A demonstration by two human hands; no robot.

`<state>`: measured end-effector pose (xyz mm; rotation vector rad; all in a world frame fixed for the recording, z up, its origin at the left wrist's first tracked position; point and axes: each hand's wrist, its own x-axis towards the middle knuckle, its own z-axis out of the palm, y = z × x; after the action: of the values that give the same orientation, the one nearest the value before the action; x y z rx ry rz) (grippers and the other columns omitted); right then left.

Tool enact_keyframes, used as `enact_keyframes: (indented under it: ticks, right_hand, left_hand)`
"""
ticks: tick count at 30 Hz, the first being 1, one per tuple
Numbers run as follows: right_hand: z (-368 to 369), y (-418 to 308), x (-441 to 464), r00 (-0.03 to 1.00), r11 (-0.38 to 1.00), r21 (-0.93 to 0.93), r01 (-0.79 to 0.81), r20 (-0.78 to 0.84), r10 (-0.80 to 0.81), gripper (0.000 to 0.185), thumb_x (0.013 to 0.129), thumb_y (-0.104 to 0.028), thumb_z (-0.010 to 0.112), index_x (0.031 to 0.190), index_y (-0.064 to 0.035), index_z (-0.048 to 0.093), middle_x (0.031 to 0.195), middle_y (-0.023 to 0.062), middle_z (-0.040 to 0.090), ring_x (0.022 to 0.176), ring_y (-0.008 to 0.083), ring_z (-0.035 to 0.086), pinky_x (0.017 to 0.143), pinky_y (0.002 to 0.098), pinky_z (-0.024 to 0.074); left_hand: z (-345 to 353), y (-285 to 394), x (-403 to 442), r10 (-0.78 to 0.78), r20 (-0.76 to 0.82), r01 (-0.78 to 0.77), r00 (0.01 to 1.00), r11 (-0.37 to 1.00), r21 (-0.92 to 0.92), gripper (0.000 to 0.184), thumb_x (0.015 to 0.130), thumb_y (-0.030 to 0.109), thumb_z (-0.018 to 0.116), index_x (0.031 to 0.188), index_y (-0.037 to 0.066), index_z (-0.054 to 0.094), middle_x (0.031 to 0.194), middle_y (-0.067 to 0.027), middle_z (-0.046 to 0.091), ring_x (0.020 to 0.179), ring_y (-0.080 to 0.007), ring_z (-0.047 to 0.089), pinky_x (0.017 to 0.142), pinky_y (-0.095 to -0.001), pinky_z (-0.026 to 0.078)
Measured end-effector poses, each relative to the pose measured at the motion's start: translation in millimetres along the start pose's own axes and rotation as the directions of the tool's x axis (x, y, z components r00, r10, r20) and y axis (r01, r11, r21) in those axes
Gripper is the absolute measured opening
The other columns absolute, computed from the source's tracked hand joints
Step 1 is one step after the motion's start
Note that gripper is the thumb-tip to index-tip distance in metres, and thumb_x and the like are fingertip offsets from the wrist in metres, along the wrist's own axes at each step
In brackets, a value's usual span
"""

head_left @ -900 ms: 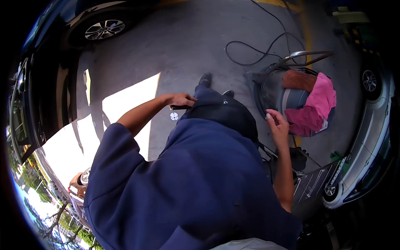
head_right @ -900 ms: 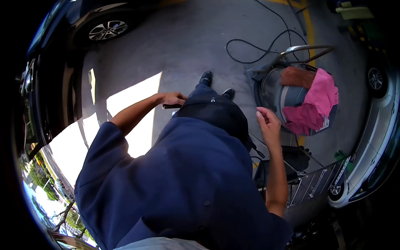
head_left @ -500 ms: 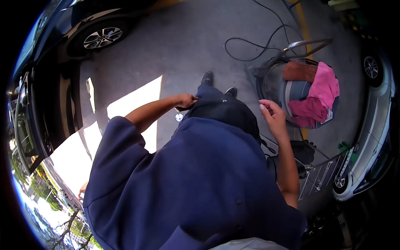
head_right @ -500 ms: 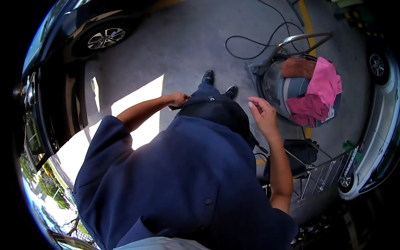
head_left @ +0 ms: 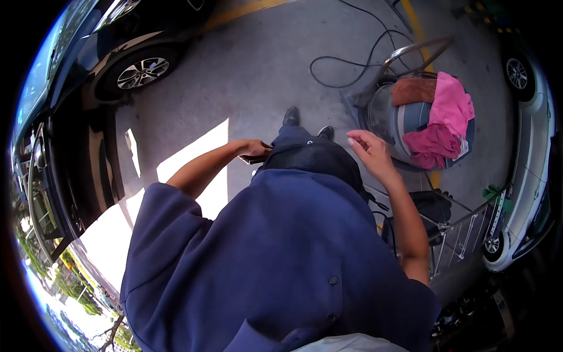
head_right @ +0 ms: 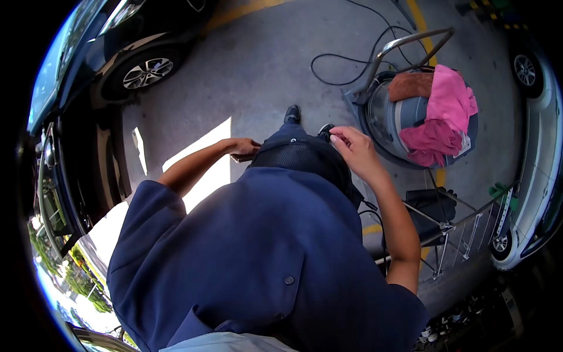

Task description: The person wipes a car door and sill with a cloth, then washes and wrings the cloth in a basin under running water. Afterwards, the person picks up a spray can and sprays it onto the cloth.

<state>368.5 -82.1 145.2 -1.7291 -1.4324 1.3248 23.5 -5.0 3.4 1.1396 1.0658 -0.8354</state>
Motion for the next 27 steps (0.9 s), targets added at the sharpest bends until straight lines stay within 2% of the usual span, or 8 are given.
enact_keyframes:
  ticks: [5,7,10,11,14,22,25,27]
  right_hand:
    - [6.9,4.8,6.0,0.996,0.996,0.017,0.090,0.011,-0.090,0.020,0.090,-0.015,0.061,0.105,-0.0022,0.065,0.090,0.0098,0.065,0.075,0.0174,0.061,0.068,0.0283,0.0474]
    - [7.3,6.5,5.7,0.996,0.996,-0.002,0.092,0.018,-0.092,0.020,0.090,-0.016,0.060,0.104,-0.0024,0.065,0.088,0.0102,0.065,0.075,0.0191,0.061,0.068,0.0294,0.0475]
    - [5.7,8.2,4.3,0.990,0.990,-0.029,0.141,-0.009,-0.141,0.020,0.090,-0.016,0.059,0.104,-0.0026,0.065,0.085,0.0103,0.064,0.073,0.0206,0.061,0.069,0.0304,0.0476]
    - [4.0,8.5,2.8,0.992,0.990,-0.050,0.128,0.017,-0.128,0.021,0.090,-0.016,0.059,0.105,-0.0033,0.065,0.087,0.0102,0.064,0.074,0.0209,0.061,0.069,0.0307,0.0475]
    - [-1.3,15.3,10.3,0.984,0.989,-0.059,0.135,0.121,-0.127,0.023,0.089,-0.015,0.059,0.110,-0.0056,0.064,0.093,0.0098,0.064,0.078,0.0216,0.061,0.072,0.0314,0.0473]
    - [38.6,32.9,58.9,0.749,0.940,0.125,0.316,0.575,-0.328,0.037,0.092,-0.008,0.054,0.129,-0.0136,0.056,0.133,0.0089,0.054,0.124,0.0262,0.051,0.103,0.0353,0.0409]
    - [56.0,36.4,78.1,0.632,0.927,0.288,0.241,0.678,-0.375,0.037,0.094,-0.009,0.052,0.130,-0.0154,0.056,0.133,0.0085,0.055,0.124,0.0266,0.050,0.103,0.0366,0.0403]
    - [55.8,34.0,83.5,0.542,0.955,0.193,0.223,0.790,-0.286,0.036,0.093,-0.006,0.051,0.129,-0.0120,0.057,0.131,0.0101,0.053,0.122,0.0257,0.049,0.103,0.0372,0.0392]
  left_hand:
    - [11.7,-32.6,75.3,0.102,0.045,-0.103,0.994,0.994,0.021,0.032,0.088,0.031,0.055,0.090,0.002,0.071,0.072,-0.0056,0.061,0.053,-0.0128,0.051,0.045,-0.0328,0.039]
    - [36.7,-68.0,137.6,0.253,-0.319,-0.234,0.913,0.967,0.095,0.032,0.084,0.029,0.059,0.087,-0.001,0.068,0.073,-0.0081,0.062,0.062,-0.0154,0.055,0.052,-0.0345,0.042]
    - [17.5,-60.3,118.5,0.253,-0.079,-0.259,0.964,0.963,-0.080,0.031,0.081,0.025,0.062,0.092,-0.003,0.066,0.073,-0.0070,0.058,0.065,-0.0123,0.053,0.062,-0.0312,0.044]
    - [7.7,-51.9,89.9,0.117,0.126,-0.068,0.985,0.939,-0.336,0.031,0.081,0.024,0.063,0.096,-0.003,0.066,0.075,-0.0076,0.058,0.067,-0.0125,0.053,0.069,-0.0311,0.047]
    - [-7.3,-23.5,-11.8,0.420,0.180,-0.227,0.890,0.749,-0.623,0.057,0.089,0.013,0.066,0.133,-0.012,0.040,0.119,-0.0104,0.059,0.110,-0.0174,0.054,0.095,-0.0298,0.044]
    - [48.2,-37.0,65.4,0.308,-0.509,-0.451,0.804,0.873,-0.184,0.041,0.086,0.018,0.069,0.119,-0.001,0.054,0.102,-0.0172,0.068,0.093,-0.0274,0.066,0.080,-0.0365,0.052]
    - [65.2,-0.9,88.1,0.153,-0.716,-0.197,0.681,0.980,0.023,0.036,0.081,0.020,0.071,0.113,0.006,0.059,0.090,-0.0182,0.069,0.085,-0.0283,0.068,0.074,-0.0361,0.053]
    - [52.3,-7.7,92.7,0.266,-0.597,-0.209,0.757,0.964,0.164,0.032,0.081,0.021,0.070,0.109,0.008,0.061,0.091,-0.0185,0.069,0.085,-0.0287,0.068,0.073,-0.0370,0.053]
